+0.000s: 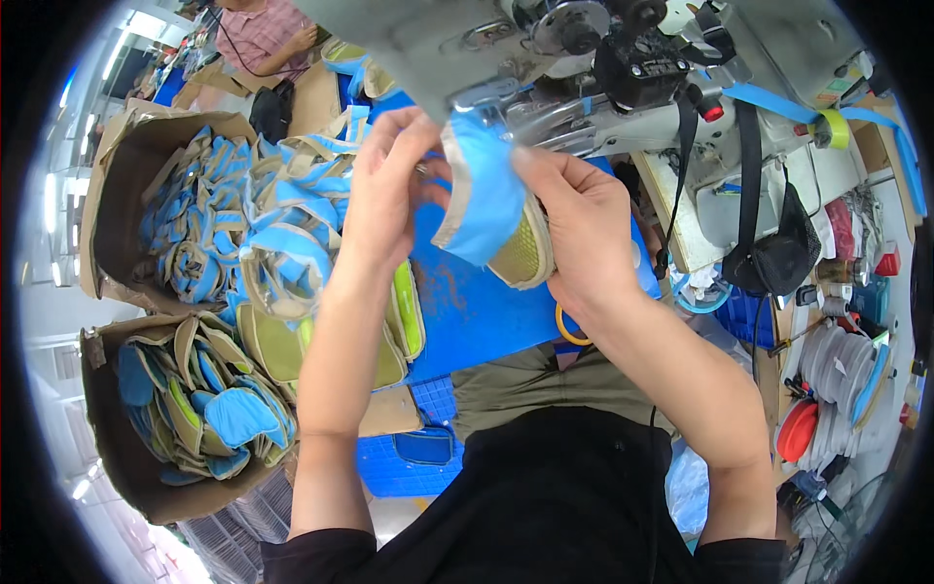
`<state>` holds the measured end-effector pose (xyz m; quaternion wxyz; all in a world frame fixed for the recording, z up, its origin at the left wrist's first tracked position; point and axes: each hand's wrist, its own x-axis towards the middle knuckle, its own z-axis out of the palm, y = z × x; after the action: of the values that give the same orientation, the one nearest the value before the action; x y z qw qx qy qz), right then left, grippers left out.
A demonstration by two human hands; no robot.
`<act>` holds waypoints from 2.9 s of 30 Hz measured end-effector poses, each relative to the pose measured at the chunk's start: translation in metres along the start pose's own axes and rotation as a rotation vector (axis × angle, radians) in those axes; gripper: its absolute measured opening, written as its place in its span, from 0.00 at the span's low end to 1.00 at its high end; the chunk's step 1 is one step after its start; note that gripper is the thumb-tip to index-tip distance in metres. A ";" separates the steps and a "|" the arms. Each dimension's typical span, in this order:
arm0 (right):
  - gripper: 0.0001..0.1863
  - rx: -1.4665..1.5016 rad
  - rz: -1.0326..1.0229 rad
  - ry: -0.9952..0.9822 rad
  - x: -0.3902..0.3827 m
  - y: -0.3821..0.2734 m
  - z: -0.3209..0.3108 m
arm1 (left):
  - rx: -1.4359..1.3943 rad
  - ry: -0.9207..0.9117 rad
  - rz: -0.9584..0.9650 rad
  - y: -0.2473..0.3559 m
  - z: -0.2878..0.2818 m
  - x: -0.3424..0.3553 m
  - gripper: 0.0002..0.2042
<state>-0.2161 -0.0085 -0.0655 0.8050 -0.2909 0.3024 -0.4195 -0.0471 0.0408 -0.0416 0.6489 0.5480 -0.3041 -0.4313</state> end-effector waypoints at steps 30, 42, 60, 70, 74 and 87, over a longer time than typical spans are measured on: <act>0.13 -0.173 0.021 -0.217 -0.006 -0.018 -0.026 | 0.152 0.004 0.116 -0.040 0.019 -0.080 0.19; 0.17 -0.203 0.192 -0.414 -0.084 -0.029 -0.062 | 0.740 -0.330 0.320 -0.048 0.039 -0.156 0.05; 0.14 -0.292 0.220 -0.455 -0.029 0.024 -0.043 | 1.200 -0.318 0.694 -0.061 -0.022 -0.098 0.18; 0.09 -1.228 -0.866 -0.136 0.015 -0.001 -0.074 | 1.932 -0.096 0.597 0.012 -0.098 -0.113 0.11; 0.10 -1.305 -0.678 -0.170 -0.005 0.012 -0.081 | 1.866 0.150 0.852 0.036 -0.078 -0.121 0.06; 0.20 -0.195 0.374 -0.431 -0.111 -0.021 -0.060 | 1.137 -0.735 0.500 -0.009 0.011 -0.173 0.29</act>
<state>-0.3222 0.0630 -0.0627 0.8821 -0.3884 0.2120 -0.1616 -0.1351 0.1899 -0.0344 0.1982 0.5344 -0.7966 -0.2011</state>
